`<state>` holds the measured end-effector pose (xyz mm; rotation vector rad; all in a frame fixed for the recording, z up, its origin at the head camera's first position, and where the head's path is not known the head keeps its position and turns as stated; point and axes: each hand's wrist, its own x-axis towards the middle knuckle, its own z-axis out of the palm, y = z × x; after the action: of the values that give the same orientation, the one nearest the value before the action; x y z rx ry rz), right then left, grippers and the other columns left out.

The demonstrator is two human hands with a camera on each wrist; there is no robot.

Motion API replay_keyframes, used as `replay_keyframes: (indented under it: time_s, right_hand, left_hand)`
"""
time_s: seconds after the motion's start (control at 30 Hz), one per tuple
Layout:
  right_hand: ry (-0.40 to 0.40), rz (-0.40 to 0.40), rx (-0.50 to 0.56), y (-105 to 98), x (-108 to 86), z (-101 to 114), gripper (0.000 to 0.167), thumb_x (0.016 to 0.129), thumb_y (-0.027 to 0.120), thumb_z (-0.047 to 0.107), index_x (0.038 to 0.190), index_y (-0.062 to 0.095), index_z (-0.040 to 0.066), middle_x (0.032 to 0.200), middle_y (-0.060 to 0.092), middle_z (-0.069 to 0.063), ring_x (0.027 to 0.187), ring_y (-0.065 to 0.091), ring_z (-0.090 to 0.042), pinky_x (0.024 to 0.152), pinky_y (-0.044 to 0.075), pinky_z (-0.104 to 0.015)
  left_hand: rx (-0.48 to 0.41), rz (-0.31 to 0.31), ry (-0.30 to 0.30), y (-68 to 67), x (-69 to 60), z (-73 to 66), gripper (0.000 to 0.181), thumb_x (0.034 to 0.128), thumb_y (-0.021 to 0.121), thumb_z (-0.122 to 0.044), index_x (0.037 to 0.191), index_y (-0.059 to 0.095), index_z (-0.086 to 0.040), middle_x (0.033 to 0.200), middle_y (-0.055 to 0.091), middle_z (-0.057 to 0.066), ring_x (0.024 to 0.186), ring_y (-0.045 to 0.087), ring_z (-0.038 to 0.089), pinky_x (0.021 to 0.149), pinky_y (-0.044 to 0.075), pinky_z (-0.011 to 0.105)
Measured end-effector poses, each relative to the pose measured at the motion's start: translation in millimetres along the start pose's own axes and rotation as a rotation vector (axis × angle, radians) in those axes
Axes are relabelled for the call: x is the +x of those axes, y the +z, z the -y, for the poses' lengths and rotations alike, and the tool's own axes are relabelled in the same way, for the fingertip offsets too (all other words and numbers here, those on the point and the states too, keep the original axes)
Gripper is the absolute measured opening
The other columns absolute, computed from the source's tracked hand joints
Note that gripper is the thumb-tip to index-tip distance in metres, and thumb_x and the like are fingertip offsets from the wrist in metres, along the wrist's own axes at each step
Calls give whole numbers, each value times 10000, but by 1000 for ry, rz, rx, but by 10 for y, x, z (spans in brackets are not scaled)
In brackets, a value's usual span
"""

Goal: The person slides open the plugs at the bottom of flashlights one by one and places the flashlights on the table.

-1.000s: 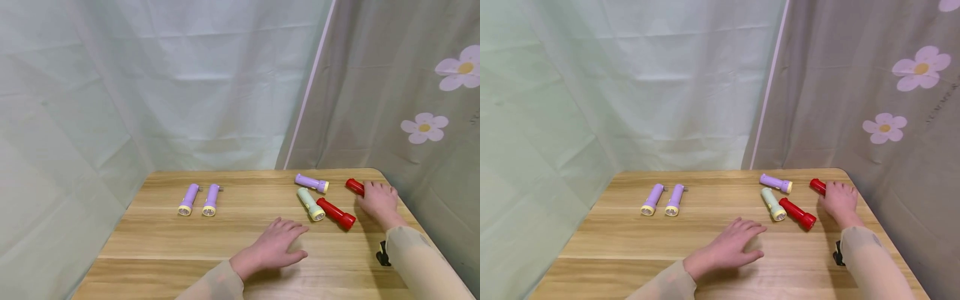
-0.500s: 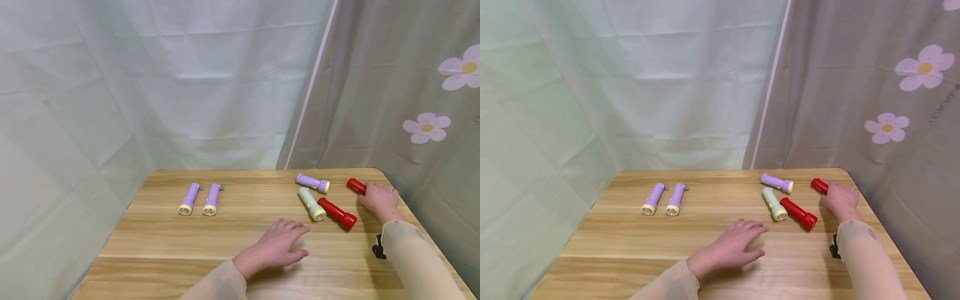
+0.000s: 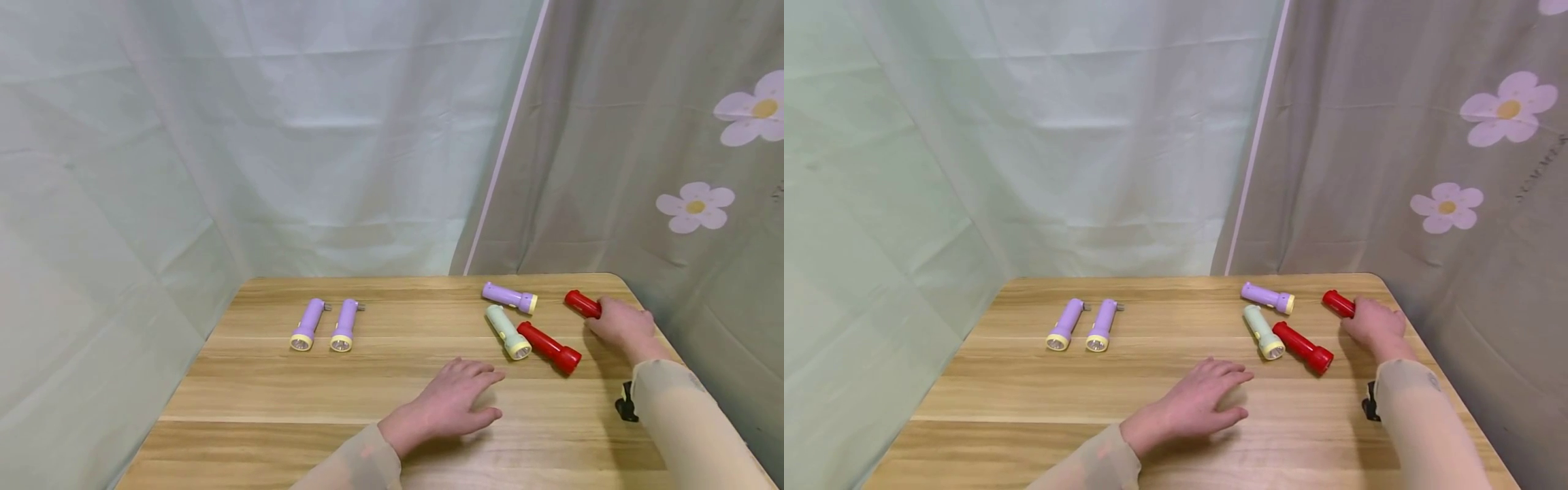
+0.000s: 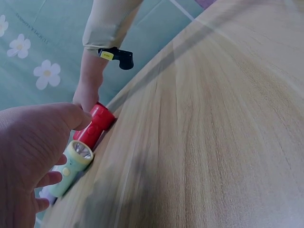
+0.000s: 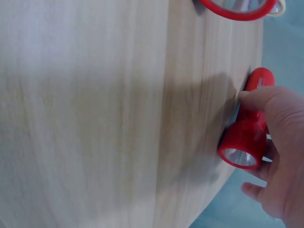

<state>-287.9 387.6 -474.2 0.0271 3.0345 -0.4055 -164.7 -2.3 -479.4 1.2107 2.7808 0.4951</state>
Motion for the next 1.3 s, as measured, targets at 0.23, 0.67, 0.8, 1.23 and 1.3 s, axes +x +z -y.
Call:
replay_keyframes:
  time_s: [0.23,0.67,0.8,1.23,1.3]
  right_hand:
    - [-16,21,24,-33,0,-25,319,920,623,281,1048,591,-9,808,584,-122,770,530,-337,709,373,-533]
    - [-61,8,4,-73,-10,33,272,904,713,265,955,614,16,790,585,-105,739,526,-307,672,419,-477]
    - [-66,11,-3,-69,-9,24,260,911,697,279,934,620,32,762,562,-82,717,514,-290,645,400,-452]
    - [-61,3,-15,-50,-5,43,241,897,685,256,916,609,28,768,573,-91,717,518,-304,643,413,-467]
    - [-56,-1,-16,-48,-19,56,237,898,690,248,916,606,27,770,576,-96,719,519,-310,645,417,-474]
  left_hand:
    - [-8,-3,-4,-3,-8,7,578,1020,540,-517,1539,455,-278,1534,465,-67,1441,386,151,1201,258,463]
    - [-42,-1,-10,-15,-6,-1,567,1018,554,-502,1528,474,-268,1530,472,-70,1437,392,149,1195,271,451]
    - [-58,-1,-12,-16,-12,-5,563,1020,554,-495,1525,480,-259,1527,479,-61,1434,396,154,1197,269,453]
    - [-55,-11,-9,0,-33,20,564,1025,542,-496,1528,478,-250,1523,486,-50,1425,409,162,1196,268,462]
    - [-57,-12,-9,-2,-38,22,565,1024,546,-492,1528,479,-246,1524,485,-51,1424,411,163,1195,269,465]
